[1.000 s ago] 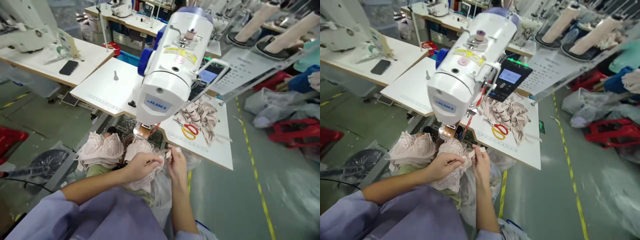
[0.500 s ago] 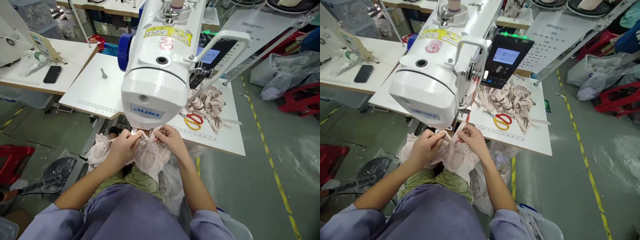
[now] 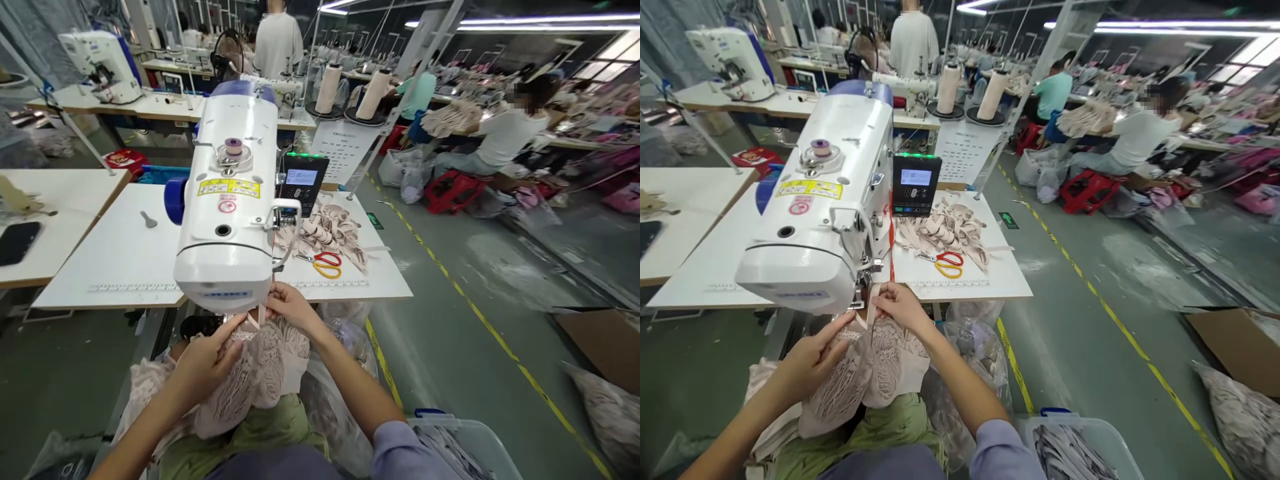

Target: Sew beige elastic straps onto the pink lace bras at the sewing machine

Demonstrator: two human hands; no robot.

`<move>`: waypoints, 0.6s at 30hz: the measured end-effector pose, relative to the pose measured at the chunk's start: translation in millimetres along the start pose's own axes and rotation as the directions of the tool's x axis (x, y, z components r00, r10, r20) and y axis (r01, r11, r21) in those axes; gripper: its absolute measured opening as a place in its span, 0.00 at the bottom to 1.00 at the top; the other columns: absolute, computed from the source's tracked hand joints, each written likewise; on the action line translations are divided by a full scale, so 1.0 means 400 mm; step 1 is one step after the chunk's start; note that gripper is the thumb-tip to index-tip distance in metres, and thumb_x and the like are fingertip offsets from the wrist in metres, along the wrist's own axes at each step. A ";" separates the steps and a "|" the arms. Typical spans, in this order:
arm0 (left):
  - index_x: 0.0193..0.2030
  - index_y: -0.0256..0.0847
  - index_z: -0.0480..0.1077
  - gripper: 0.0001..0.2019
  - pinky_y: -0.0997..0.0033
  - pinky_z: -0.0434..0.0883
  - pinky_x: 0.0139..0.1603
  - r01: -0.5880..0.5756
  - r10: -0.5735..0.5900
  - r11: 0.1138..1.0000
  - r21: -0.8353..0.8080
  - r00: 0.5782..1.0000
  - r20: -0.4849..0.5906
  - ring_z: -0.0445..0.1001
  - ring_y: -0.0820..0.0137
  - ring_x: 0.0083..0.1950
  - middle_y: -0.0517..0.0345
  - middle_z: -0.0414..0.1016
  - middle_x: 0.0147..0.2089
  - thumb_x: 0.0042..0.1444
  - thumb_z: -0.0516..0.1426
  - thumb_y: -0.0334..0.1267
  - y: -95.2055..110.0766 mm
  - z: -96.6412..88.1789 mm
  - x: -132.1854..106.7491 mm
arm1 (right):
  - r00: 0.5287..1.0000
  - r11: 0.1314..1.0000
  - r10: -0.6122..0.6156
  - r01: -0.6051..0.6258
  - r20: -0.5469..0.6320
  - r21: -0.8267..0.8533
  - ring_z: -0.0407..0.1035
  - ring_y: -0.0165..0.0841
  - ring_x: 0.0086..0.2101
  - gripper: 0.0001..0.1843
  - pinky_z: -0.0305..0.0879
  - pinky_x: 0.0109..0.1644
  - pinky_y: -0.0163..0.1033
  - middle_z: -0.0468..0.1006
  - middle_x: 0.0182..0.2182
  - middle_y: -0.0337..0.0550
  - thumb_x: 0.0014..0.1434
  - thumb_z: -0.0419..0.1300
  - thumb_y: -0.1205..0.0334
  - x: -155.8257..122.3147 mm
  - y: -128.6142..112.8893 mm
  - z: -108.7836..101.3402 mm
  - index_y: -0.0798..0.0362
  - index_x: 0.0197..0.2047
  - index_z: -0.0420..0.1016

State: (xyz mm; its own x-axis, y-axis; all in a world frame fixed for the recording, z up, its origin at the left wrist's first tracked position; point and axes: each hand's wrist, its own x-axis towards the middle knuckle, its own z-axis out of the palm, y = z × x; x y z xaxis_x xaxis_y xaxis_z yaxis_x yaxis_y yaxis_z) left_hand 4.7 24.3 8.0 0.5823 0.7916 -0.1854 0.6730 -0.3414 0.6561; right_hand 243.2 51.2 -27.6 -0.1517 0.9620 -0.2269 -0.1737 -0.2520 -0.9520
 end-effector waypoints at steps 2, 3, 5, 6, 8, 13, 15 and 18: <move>0.73 0.44 0.55 0.28 0.74 0.52 0.24 0.022 -0.023 1.000 -0.010 1.000 -0.014 0.64 0.68 0.19 0.68 0.61 0.16 0.70 0.45 0.51 0.016 -0.001 -0.002 | 1.000 1.000 -0.007 0.007 -0.019 0.010 0.71 0.27 0.23 0.20 0.67 0.29 0.32 0.74 0.22 0.32 0.48 0.70 0.48 0.001 0.001 -0.005 0.52 0.35 0.71; 0.73 0.43 0.55 0.29 0.74 0.53 0.23 0.040 -0.041 0.999 -0.019 0.999 -0.025 0.64 0.68 0.18 0.68 0.62 0.16 0.70 0.45 0.51 0.022 0.000 -0.003 | 1.000 1.000 -0.007 0.007 -0.026 0.019 0.71 0.26 0.23 0.21 0.67 0.29 0.32 0.75 0.22 0.32 0.48 0.71 0.47 0.002 0.001 -0.008 0.53 0.35 0.71; 0.74 0.42 0.55 0.30 0.74 0.58 0.23 0.077 -0.080 0.995 -0.069 0.996 -0.049 0.64 0.68 0.18 0.65 0.68 0.19 0.69 0.45 0.51 0.032 0.005 -0.005 | 0.999 0.998 0.000 0.002 -0.040 0.058 0.70 0.26 0.23 0.22 0.66 0.28 0.30 0.76 0.22 0.33 0.48 0.71 0.46 0.003 0.000 -0.011 0.53 0.35 0.72; 0.73 0.41 0.56 0.30 0.74 0.62 0.24 0.092 -0.100 0.989 -0.112 0.993 -0.063 0.66 0.68 0.20 0.62 0.74 0.23 0.69 0.45 0.51 0.038 0.008 -0.006 | 0.999 0.996 0.006 -0.001 -0.051 0.093 0.69 0.25 0.22 0.22 0.65 0.27 0.30 0.76 0.21 0.34 0.47 0.71 0.45 0.003 0.000 -0.011 0.53 0.35 0.72; 0.72 0.41 0.59 0.30 0.71 0.70 0.30 0.105 -0.131 0.970 -0.220 0.986 -0.105 0.74 0.66 0.27 0.53 0.82 0.38 0.68 0.47 0.52 0.050 0.016 -0.011 | 0.996 0.983 0.018 -0.002 -0.082 0.184 0.68 0.23 0.21 0.23 0.64 0.26 0.28 0.75 0.20 0.32 0.45 0.73 0.45 0.000 -0.002 -0.008 0.52 0.34 0.71; 0.57 0.43 0.76 0.20 0.65 0.74 0.54 0.098 -0.192 0.886 -0.453 0.967 -0.167 0.76 0.58 0.58 0.50 0.76 0.61 0.66 0.51 0.48 0.077 0.031 -0.028 | 0.993 0.973 0.031 -0.002 -0.118 0.233 0.67 0.24 0.21 0.22 0.64 0.24 0.28 0.73 0.21 0.31 0.44 0.74 0.49 -0.014 0.011 -0.003 0.50 0.35 0.72; 0.53 0.43 0.78 0.18 0.65 0.75 0.54 0.110 -0.210 0.858 -0.502 0.966 -0.147 0.77 0.60 0.56 0.51 0.79 0.56 0.67 0.51 0.46 0.080 0.035 -0.033 | 0.995 0.989 0.008 0.007 -0.097 0.148 0.68 0.25 0.22 0.18 0.65 0.25 0.29 0.74 0.22 0.33 0.49 0.72 0.49 -0.012 0.024 -0.006 0.50 0.35 0.73; 0.52 0.43 0.78 0.16 0.67 0.75 0.53 0.107 -0.206 0.850 -0.516 0.969 -0.139 0.78 0.62 0.53 0.53 0.81 0.54 0.67 0.52 0.43 0.084 0.033 -0.037 | 0.995 0.999 -0.042 0.042 -0.091 -0.005 0.69 0.28 0.24 0.15 0.68 0.28 0.32 0.74 0.22 0.35 0.53 0.68 0.50 -0.006 0.034 -0.006 0.50 0.35 0.72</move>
State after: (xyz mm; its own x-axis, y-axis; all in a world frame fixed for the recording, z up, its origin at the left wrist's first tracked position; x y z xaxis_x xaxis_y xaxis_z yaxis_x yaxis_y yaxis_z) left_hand 24.9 -5.7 23.2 0.3621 0.9074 -0.2134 0.3985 0.0562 0.9154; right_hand 243.7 45.5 -40.4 -0.0552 0.9774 -0.2041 -0.1755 -0.2107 -0.9617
